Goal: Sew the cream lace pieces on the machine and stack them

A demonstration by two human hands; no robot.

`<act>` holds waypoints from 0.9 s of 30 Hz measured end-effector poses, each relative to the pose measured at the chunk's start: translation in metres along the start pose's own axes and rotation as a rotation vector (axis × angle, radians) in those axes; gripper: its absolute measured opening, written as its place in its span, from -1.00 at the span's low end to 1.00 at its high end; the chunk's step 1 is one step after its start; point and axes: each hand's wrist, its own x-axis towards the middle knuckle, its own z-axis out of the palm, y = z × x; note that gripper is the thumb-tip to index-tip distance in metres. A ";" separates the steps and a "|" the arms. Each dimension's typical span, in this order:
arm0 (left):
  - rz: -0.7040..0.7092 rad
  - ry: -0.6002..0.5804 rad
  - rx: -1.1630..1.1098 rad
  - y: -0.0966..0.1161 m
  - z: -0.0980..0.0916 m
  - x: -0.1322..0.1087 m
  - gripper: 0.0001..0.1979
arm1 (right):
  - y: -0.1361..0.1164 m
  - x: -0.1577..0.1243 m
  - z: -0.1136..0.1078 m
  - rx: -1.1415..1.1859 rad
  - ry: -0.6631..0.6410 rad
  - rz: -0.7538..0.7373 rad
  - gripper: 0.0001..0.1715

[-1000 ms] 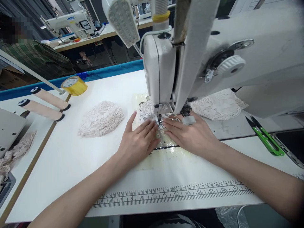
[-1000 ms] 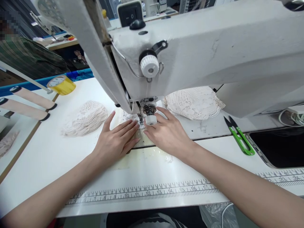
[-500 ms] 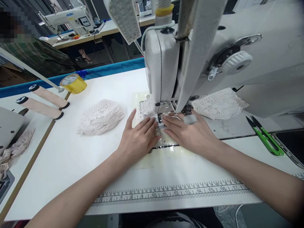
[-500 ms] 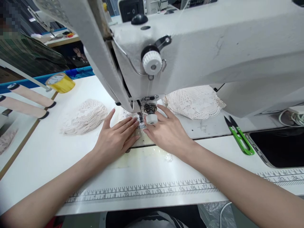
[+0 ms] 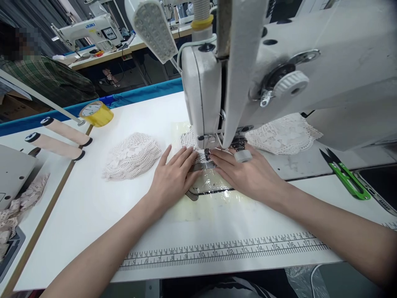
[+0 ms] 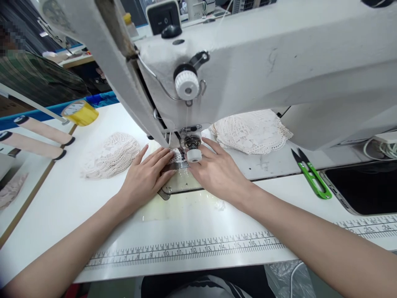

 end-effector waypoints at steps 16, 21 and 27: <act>0.100 -0.001 -0.199 0.004 -0.001 0.000 -0.72 | -0.017 -0.001 -0.006 0.222 -0.052 0.035 -0.66; 0.094 -0.059 -0.155 0.015 -0.004 -0.003 -0.60 | -0.010 -0.002 -0.006 0.115 -0.087 0.095 -0.69; 0.102 -0.061 -0.075 0.023 -0.007 -0.004 -0.52 | -0.007 0.001 -0.006 0.022 -0.083 0.097 -0.62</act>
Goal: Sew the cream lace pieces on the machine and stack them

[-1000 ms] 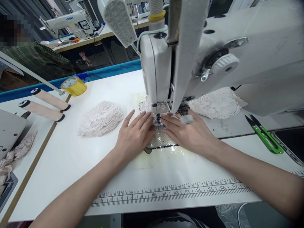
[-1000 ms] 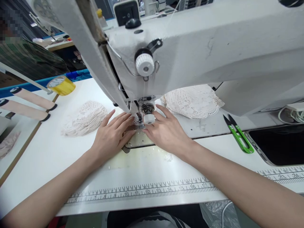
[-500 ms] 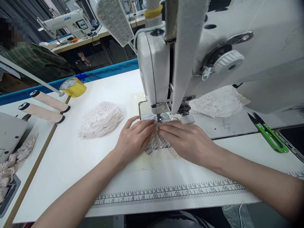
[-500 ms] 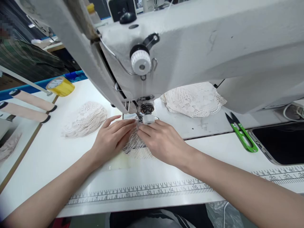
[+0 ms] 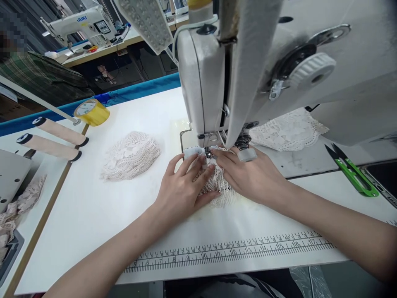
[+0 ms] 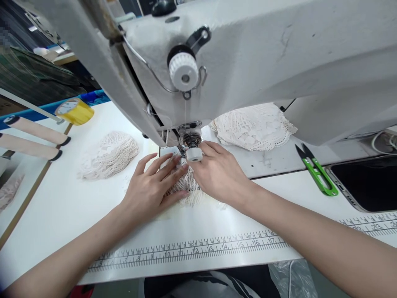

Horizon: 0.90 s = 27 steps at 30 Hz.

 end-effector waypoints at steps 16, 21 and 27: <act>-0.006 0.040 0.026 0.004 0.004 0.000 -0.51 | 0.001 0.000 0.001 -0.010 -0.001 -0.004 -0.65; -0.019 0.051 0.044 0.003 0.004 -0.001 -0.48 | 0.001 0.000 0.000 0.001 0.013 -0.028 -0.61; 0.284 0.131 -0.069 -0.004 -0.002 -0.005 -0.60 | 0.002 -0.002 -0.008 0.190 0.076 -0.112 -0.72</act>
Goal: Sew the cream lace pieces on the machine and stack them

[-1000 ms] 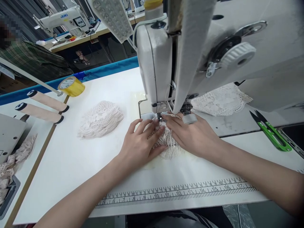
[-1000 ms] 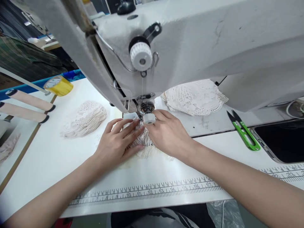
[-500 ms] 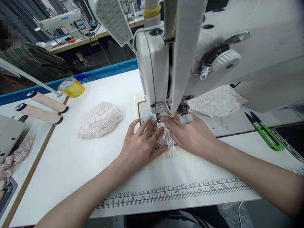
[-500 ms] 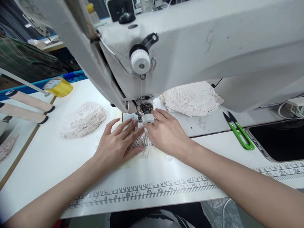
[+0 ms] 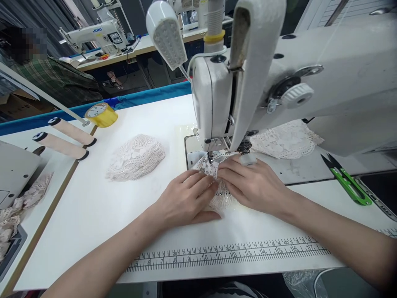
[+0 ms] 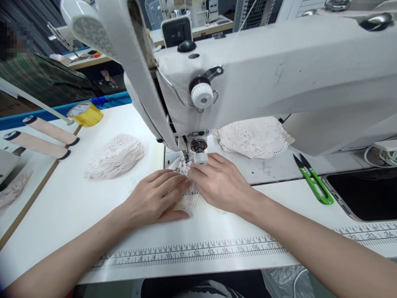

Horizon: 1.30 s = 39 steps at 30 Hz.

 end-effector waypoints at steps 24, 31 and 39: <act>-0.120 -0.025 0.120 0.011 0.006 -0.003 -0.67 | -0.003 -0.001 -0.006 0.022 0.067 -0.133 -0.60; -0.132 -0.007 0.125 0.011 0.006 -0.001 -0.69 | -0.003 0.001 -0.005 0.016 0.101 -0.134 -0.60; -0.151 -0.018 0.128 0.007 0.007 -0.001 -0.68 | 0.000 0.000 -0.005 -0.008 0.059 -0.138 -0.60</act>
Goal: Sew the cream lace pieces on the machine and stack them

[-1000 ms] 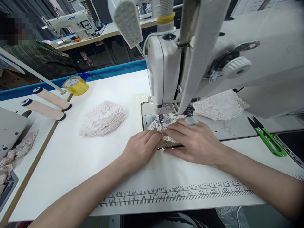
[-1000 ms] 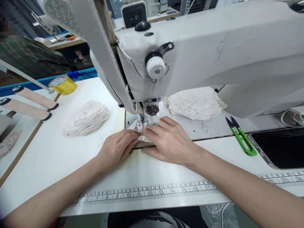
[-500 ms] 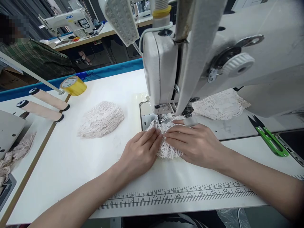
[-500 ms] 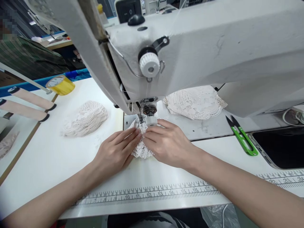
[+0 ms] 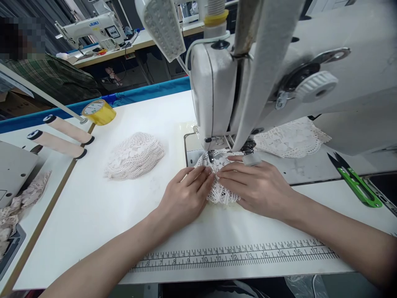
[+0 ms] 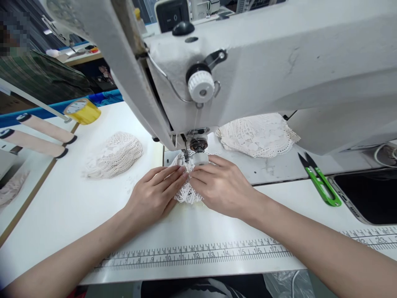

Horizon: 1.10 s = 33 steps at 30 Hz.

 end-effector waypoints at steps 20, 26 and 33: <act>-0.106 0.001 0.021 -0.005 0.005 0.003 -0.70 | 0.008 -0.003 0.012 -0.055 0.002 0.027 -0.59; -0.033 0.044 -0.008 -0.003 0.001 0.002 -0.75 | 0.004 -0.003 0.011 -0.079 0.009 0.020 -0.63; -0.045 0.077 -0.023 -0.005 0.001 0.002 -0.77 | 0.001 -0.004 0.015 -0.102 0.029 0.018 -0.72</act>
